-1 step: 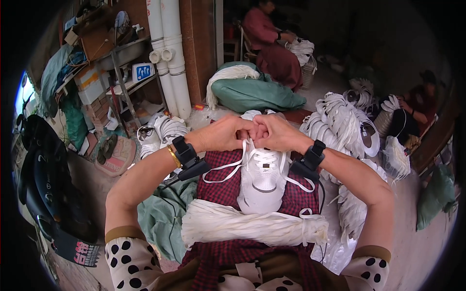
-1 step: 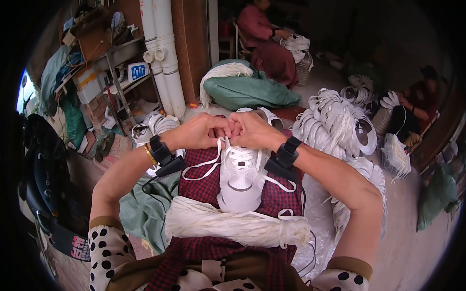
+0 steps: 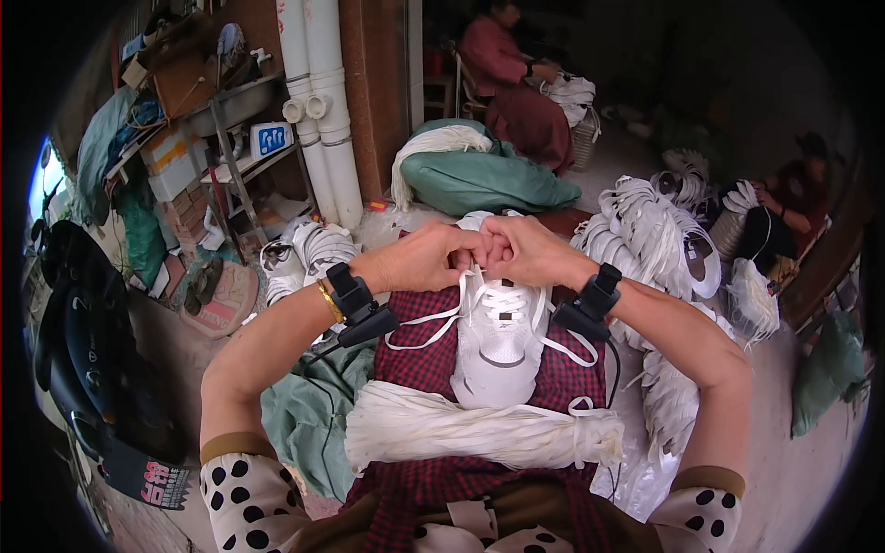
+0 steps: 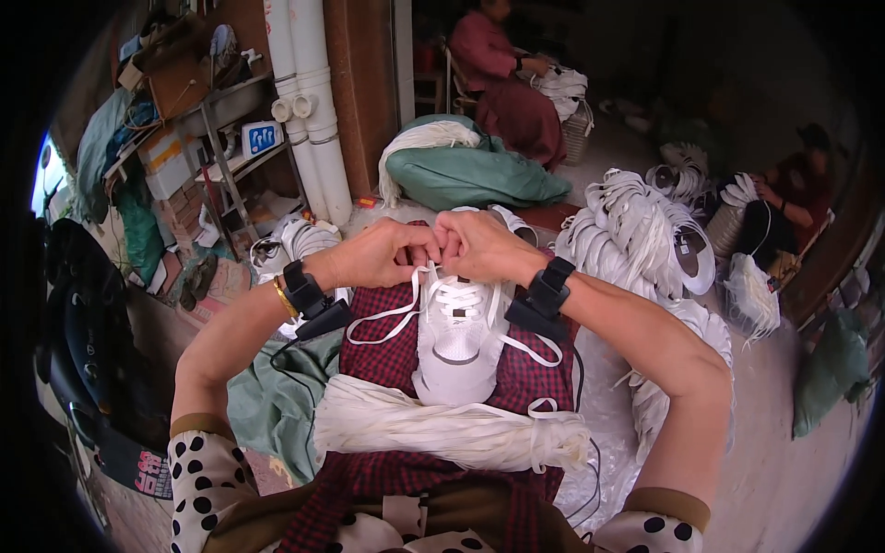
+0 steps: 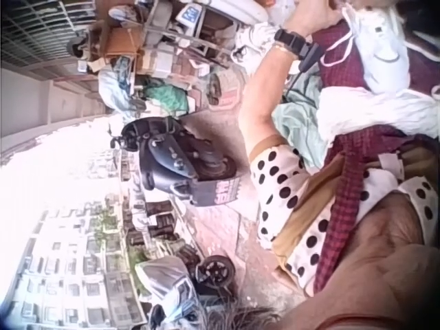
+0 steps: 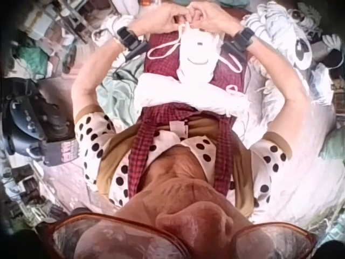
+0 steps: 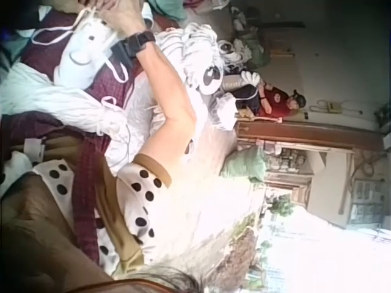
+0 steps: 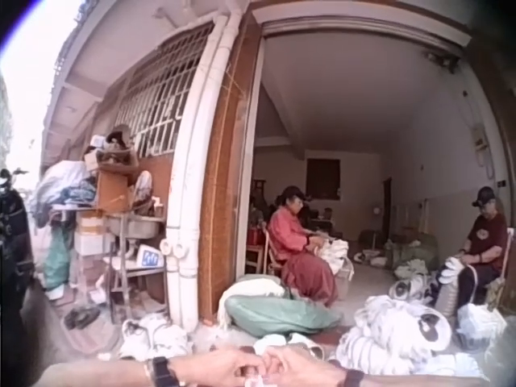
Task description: Insert and thread laces into white sneaker-style shoes.
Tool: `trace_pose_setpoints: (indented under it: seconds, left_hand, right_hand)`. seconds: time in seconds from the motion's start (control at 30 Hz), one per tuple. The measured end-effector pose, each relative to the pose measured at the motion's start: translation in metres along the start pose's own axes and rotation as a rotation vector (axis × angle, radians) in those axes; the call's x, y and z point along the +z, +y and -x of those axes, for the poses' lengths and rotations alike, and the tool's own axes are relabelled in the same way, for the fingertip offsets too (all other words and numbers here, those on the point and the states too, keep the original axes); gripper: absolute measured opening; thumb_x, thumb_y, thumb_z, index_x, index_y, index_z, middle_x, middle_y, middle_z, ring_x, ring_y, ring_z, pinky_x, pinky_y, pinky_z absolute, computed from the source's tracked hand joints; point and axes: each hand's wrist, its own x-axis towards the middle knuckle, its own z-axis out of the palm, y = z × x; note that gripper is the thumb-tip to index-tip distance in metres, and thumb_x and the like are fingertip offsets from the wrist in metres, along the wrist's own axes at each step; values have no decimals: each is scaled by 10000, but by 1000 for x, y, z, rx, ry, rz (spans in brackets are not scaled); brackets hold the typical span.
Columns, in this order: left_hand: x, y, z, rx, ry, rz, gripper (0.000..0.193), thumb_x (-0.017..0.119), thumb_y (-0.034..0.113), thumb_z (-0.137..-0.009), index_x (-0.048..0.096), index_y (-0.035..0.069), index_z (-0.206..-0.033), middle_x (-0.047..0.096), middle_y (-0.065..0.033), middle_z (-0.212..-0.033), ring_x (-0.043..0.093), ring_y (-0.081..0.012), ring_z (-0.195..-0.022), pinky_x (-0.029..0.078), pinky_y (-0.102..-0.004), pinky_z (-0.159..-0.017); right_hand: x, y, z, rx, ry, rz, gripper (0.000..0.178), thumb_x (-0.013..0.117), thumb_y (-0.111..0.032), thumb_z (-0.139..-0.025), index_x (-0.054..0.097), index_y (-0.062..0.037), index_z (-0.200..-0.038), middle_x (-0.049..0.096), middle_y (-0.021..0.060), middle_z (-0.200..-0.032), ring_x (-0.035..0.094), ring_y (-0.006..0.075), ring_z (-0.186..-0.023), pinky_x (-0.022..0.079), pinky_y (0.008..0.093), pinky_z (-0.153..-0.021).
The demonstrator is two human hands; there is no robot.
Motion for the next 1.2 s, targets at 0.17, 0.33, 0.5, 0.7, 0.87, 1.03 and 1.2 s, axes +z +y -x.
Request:
trace_pose_setpoints:
  seconds: [0.17,0.33,0.5,0.7,0.87,1.03,1.2]
  left_hand:
    - [4,2,1,176,150,-159,250,634,-21,-764,712,30,-997,593,-108,-864,588,-222,-794,491,-332,-701]
    - [15,24,-21,247,257,-180,160,619,83,-789,715,-9,-878,596,-138,-850,570,-293,-770,461,-374,-780]
    - [20,39,-30,103,424,-40,142,612,46,-826,691,-35,-911,627,-106,-763,591,-183,-674,490,-327,-675]
    - [7,25,-42,-61,450,-114,137,667,67,-855,714,-28,-941,690,-105,-837,618,-133,-688,517,-294,-652]
    - [8,20,-57,-68,178,-118,93,699,56,-834,747,-5,-886,690,-92,-788,611,-137,-655,522,-298,-645]
    - [12,2,-70,-223,204,-69,86,716,66,-830,739,-8,-866,653,-39,-744,589,-99,-649,510,-297,-623]
    - [15,-8,-74,-305,162,121,106,746,108,-816,726,4,-832,610,8,-720,554,-61,-662,486,-285,-611]
  right_hand:
    - [-74,-1,28,-23,96,305,73,572,63,-755,531,5,-774,550,77,-686,536,156,-638,414,316,-585]
    - [-73,7,59,-75,119,362,208,548,48,-760,724,-15,-849,603,99,-783,597,209,-750,453,346,-674]
    - [-50,15,51,-248,270,427,234,566,-3,-797,741,-16,-953,620,132,-824,625,290,-806,493,381,-726]
    - [-40,33,45,-242,38,372,466,761,-243,-798,670,-7,-1189,588,119,-963,608,259,-905,497,362,-798]
    - [-48,36,42,-240,7,374,450,862,-300,-663,686,10,-939,552,104,-867,592,265,-818,479,362,-737]
    - [-41,45,49,-279,110,178,433,919,-192,-613,631,-4,-877,511,50,-840,541,158,-715,472,289,-636]
    - [-35,46,56,-298,210,165,401,898,-186,-606,648,-15,-869,528,79,-852,569,241,-769,482,346,-688]
